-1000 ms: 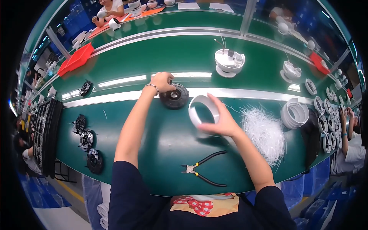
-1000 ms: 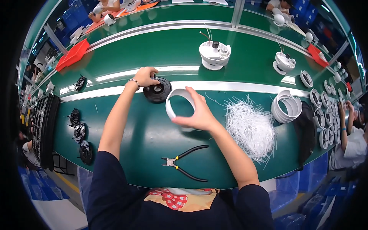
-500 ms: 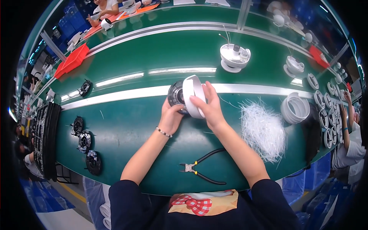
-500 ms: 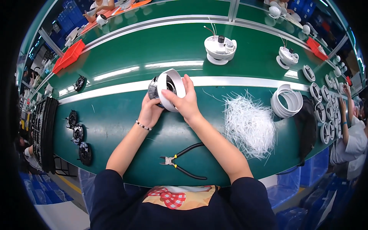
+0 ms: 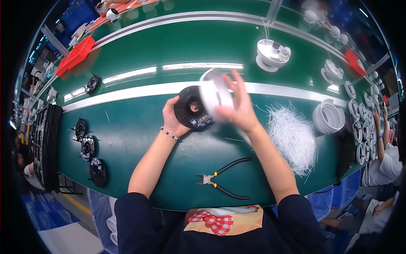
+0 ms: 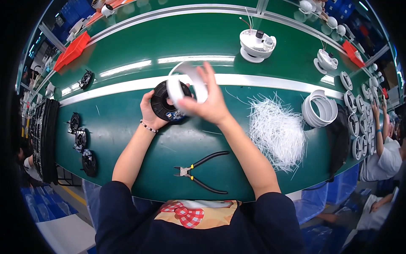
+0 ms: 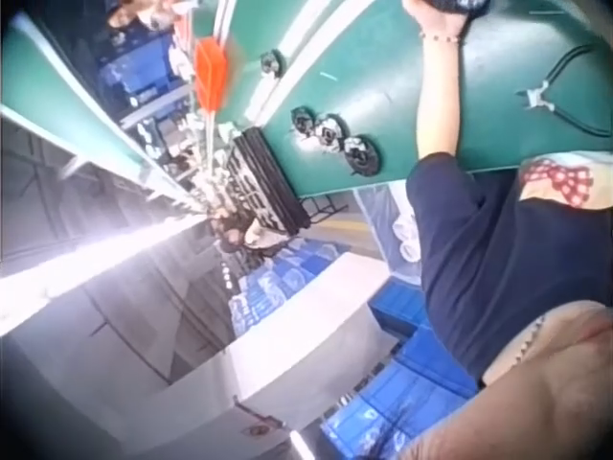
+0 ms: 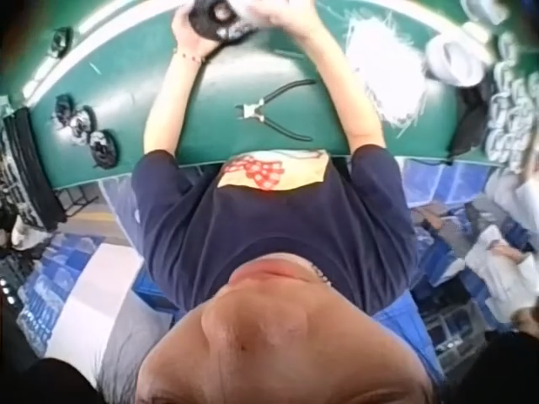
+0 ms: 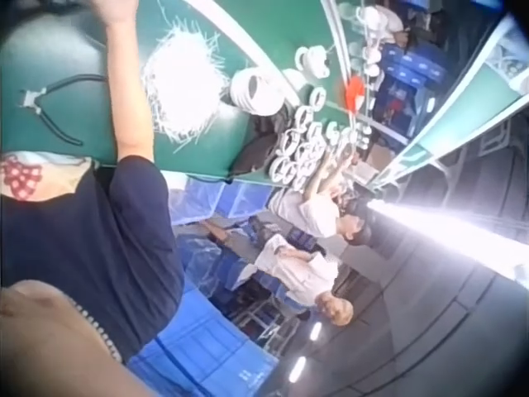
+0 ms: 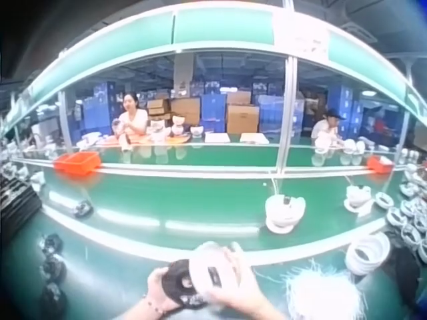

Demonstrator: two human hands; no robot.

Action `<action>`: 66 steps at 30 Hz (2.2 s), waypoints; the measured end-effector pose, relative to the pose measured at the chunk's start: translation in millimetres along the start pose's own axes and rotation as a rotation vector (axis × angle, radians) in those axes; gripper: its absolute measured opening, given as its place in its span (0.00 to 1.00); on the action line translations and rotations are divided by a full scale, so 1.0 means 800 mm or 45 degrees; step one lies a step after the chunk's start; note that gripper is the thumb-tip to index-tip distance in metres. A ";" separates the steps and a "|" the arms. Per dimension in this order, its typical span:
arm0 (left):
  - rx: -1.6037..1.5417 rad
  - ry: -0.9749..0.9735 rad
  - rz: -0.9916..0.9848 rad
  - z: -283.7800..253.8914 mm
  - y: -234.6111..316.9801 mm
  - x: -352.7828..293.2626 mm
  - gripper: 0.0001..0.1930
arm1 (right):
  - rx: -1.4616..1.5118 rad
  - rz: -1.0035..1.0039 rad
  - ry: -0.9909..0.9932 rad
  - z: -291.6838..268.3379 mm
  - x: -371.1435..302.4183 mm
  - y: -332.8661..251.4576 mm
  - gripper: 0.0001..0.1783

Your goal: Assembling circular electronic components on a production line using hands and pliers to trim wires.

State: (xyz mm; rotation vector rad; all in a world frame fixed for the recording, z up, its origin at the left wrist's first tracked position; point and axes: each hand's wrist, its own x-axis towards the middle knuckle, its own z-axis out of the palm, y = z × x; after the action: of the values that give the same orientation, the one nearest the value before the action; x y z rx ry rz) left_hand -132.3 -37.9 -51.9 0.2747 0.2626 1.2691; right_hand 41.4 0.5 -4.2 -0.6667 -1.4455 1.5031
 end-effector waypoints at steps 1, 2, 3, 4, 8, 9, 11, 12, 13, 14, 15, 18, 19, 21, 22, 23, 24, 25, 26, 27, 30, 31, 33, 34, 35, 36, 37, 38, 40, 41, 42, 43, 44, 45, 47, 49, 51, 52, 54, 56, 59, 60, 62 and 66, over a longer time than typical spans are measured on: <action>-0.043 -0.140 -0.024 0.005 0.001 -0.003 0.31 | -0.012 0.025 0.143 -0.003 0.005 -0.002 0.61; -0.042 -0.107 0.017 0.016 -0.003 -0.004 0.33 | 0.020 0.118 0.211 -0.002 0.004 -0.005 0.61; -0.031 -0.090 0.080 0.008 -0.006 -0.002 0.33 | 0.052 0.211 0.278 0.001 0.003 -0.010 0.61; -0.017 -0.075 0.141 0.001 -0.008 0.000 0.33 | -0.040 0.196 0.276 0.004 0.001 0.006 0.61; 0.089 0.021 0.137 0.000 -0.018 -0.003 0.34 | -0.563 0.110 0.058 0.026 -0.014 0.030 0.60; 0.096 0.069 0.110 -0.005 -0.015 -0.005 0.32 | -0.672 0.049 0.042 0.025 -0.016 0.037 0.62; 0.017 -0.007 0.040 -0.002 -0.013 -0.007 0.36 | -0.772 -0.119 -0.046 0.025 -0.014 0.024 0.64; 0.025 0.003 -0.006 -0.004 -0.011 -0.007 0.37 | -0.864 -0.228 -0.115 0.022 -0.013 0.024 0.64; 0.037 0.013 -0.050 -0.006 -0.007 -0.006 0.38 | -0.928 -0.339 -0.157 0.021 -0.013 0.025 0.64; 0.039 0.071 -0.086 -0.003 -0.004 -0.005 0.36 | -0.928 -0.338 -0.159 0.020 -0.012 0.024 0.64; 0.054 0.077 -0.087 -0.005 -0.004 -0.004 0.34 | -0.906 -0.356 -0.172 0.017 -0.011 0.020 0.64; 0.008 -0.029 -0.081 0.013 -0.009 -0.001 0.32 | -0.742 -0.174 0.018 0.018 -0.010 0.009 0.62; 0.053 -0.063 -0.037 0.012 -0.009 0.000 0.32 | -0.702 -0.121 0.095 0.021 -0.006 0.008 0.60; 0.065 -0.021 0.044 0.006 -0.013 -0.002 0.31 | -0.552 0.099 0.084 0.030 -0.009 -0.002 0.60; 0.091 0.008 0.070 0.003 -0.015 -0.001 0.30 | -0.767 0.089 0.117 0.036 -0.013 0.008 0.61; 0.166 0.025 0.101 0.001 -0.019 -0.001 0.29 | -0.801 0.084 0.104 0.039 -0.017 0.013 0.61; 0.176 0.056 0.134 0.001 -0.023 -0.001 0.30 | -0.835 0.078 0.091 0.043 -0.020 0.017 0.61; 0.185 0.089 0.168 0.002 -0.025 -0.002 0.30 | -0.927 0.027 0.060 0.046 -0.021 0.017 0.62; 0.125 0.078 0.195 0.000 -0.026 -0.001 0.30 | -0.988 -0.009 0.053 0.050 -0.023 0.020 0.63; 0.114 0.071 0.196 0.000 -0.025 -0.001 0.31 | -1.050 -0.044 0.045 0.053 -0.024 0.022 0.64; 0.090 0.093 0.184 0.002 -0.023 -0.003 0.36 | -1.096 -0.010 -0.004 0.053 -0.022 0.020 0.64; 0.101 0.046 0.190 0.003 -0.024 -0.003 0.39 | -1.115 -0.008 -0.020 0.050 -0.020 0.019 0.64; 0.221 0.031 0.168 0.003 -0.026 -0.003 0.45 | -1.242 -0.121 0.019 0.042 -0.014 0.015 0.62; 0.239 0.045 0.154 0.005 -0.028 -0.003 0.45 | -1.240 -0.162 0.044 0.040 -0.011 0.018 0.61; 0.256 0.059 0.140 0.006 -0.030 -0.004 0.44 | -1.240 -0.162 0.043 0.039 -0.010 0.021 0.61; 0.282 0.037 0.147 -0.003 -0.033 -0.004 0.44 | -1.269 -0.203 0.009 0.038 -0.009 0.025 0.61; 0.281 0.036 0.145 -0.002 -0.033 -0.004 0.44 | -1.299 -0.241 -0.023 0.037 -0.009 0.027 0.61; 0.262 0.027 0.141 0.001 -0.032 -0.003 0.43 | -1.308 -0.250 -0.023 0.038 -0.008 0.029 0.62; 0.204 0.041 0.136 0.004 -0.031 -0.003 0.41 | -1.336 -0.287 -0.080 0.036 -0.010 0.022 0.63; 0.164 0.065 0.136 0.005 -0.030 -0.004 0.40 | -1.362 -0.326 -0.139 0.036 -0.010 0.017 0.64; 0.136 0.062 0.138 0.005 -0.029 -0.003 0.39 | -1.345 -0.351 -0.196 0.037 -0.011 0.014 0.66; 0.137 0.062 0.140 0.003 -0.028 -0.002 0.39 | -1.344 -0.353 -0.197 0.037 -0.011 0.011 0.66; 0.073 -0.019 0.136 -0.002 -0.028 -0.002 0.39 | -1.371 -0.328 -0.281 0.037 -0.011 0.008 0.66; 0.008 -0.099 0.131 -0.005 -0.027 -0.003 0.39 | -1.397 -0.303 -0.365 0.038 -0.011 0.007 0.67; -0.028 -0.145 0.127 0.003 -0.029 -0.003 0.38 | -1.372 -0.292 -0.302 0.036 -0.009 0.011 0.66; 0.238 0.086 0.199 0.011 -0.033 -0.003 0.38 | -1.344 -0.283 -0.241 0.037 -0.009 0.014 0.66; 0.228 0.079 0.188 0.008 -0.035 -0.003 0.38 | -1.225 -0.084 -0.078 0.041 -0.011 0.017 0.65; 0.223 0.079 0.189 0.008 -0.036 -0.003 0.39 | -1.190 -0.064 -0.051 0.041 -0.012 0.018 0.65; 0.217 0.078 0.191 0.009 -0.038 -0.001 0.39 | -1.238 -0.076 -0.031 0.045 -0.014 0.020 0.65; 0.135 0.046 0.167 0.012 -0.037 -0.001 0.39 | -1.289 -0.087 -0.008 0.046 -0.015 0.019 0.65; 0.132 0.110 0.073 0.006 -0.027 0.000 0.38 | -1.384 -0.111 -0.086 0.046 -0.013 0.018 0.65; 0.160 0.081 0.078 0.002 -0.023 -0.001 0.36 | -1.378 -0.128 -0.119 0.045 -0.012 0.020 0.65; 0.189 0.088 0.057 -0.001 -0.020 -0.003 0.36 | -1.375 -0.148 -0.155 0.044 -0.011 0.020 0.65; 0.081 0.074 0.070 -0.005 -0.017 -0.005 0.33 | -1.398 -0.191 -0.119 0.057 -0.012 0.027 0.62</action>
State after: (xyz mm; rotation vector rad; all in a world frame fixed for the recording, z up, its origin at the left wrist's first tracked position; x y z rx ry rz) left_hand -122.6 -45.1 -60.0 0.3019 0.3476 1.3258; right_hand 1.3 -27.2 -19.3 -1.0797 -2.3117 0.5183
